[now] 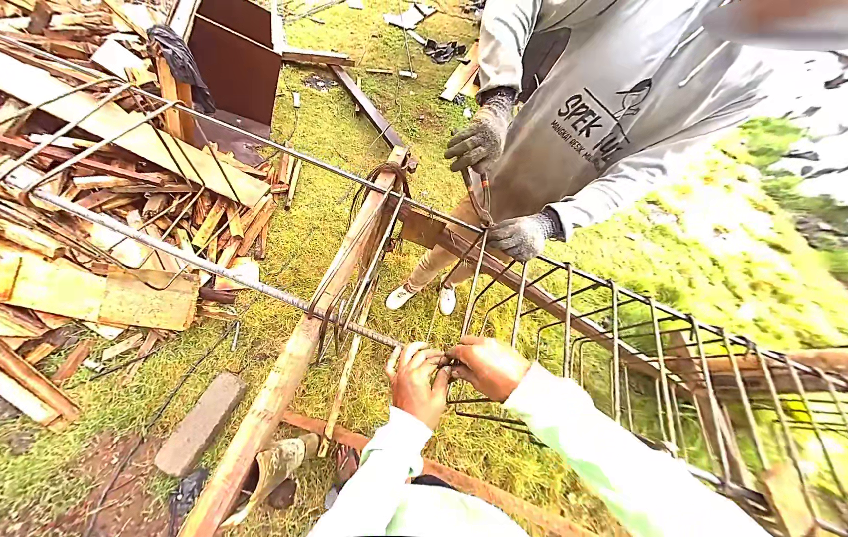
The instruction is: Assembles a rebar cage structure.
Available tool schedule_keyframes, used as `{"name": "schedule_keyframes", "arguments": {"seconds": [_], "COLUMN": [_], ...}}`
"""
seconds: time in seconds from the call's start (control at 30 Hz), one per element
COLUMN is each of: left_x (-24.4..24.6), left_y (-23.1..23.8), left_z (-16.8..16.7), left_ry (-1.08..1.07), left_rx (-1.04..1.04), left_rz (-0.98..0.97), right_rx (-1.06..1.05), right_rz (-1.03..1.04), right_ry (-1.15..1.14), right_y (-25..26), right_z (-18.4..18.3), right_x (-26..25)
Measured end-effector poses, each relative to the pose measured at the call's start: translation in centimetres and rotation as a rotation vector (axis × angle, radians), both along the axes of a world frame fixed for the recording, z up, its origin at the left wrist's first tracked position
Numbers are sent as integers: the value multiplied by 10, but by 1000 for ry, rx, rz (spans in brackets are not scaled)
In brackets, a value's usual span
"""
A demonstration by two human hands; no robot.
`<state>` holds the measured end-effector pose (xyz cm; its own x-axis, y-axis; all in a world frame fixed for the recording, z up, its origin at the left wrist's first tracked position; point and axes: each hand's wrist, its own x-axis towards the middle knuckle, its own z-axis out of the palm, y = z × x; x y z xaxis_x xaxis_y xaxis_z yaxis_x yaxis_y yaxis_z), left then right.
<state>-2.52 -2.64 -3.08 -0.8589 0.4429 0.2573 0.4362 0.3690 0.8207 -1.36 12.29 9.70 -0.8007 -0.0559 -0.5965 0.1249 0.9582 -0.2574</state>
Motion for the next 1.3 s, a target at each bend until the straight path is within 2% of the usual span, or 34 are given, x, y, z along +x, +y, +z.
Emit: {"name": "schedule_keyframes", "arguments": {"seconds": [0.17,0.37,0.53,0.63,0.73,0.9,1.0,1.1,1.17,1.3], "left_x": [12,10,3,-2,-12,-36,-52,-50,-47,-69], "left_y": [10,8,1,-4,-7,-3,-1,6,12,13], "left_z": [-12,-9,10,22,39,71,85,98,104,97], "left_ry": [81,-41,-158,-223,-319,-407,-431,-426,-350,-209], "left_rx": [110,112,27,-61,-217,-551,-681,-795,-873,-845], "left_rz": [178,153,78,24,-43,-191,-317,-349,-362,-589], "right_rx": [98,125,23,19,-144,-493,-524,-593,-636,-560], "right_rz": [123,150,-213,-316,-452,-705,-755,-781,-813,-784], "right_ry": [-191,-235,-148,-279,-381,-257,-86,-4,37,117], "right_y": [-10,-11,0,-5,2,25,18,12,9,6], "right_z": [22,18,21,23,15,-20,-36,-49,-58,-63], "right_x": [-24,-39,-20,-24,-24,17,34,44,48,51]}}
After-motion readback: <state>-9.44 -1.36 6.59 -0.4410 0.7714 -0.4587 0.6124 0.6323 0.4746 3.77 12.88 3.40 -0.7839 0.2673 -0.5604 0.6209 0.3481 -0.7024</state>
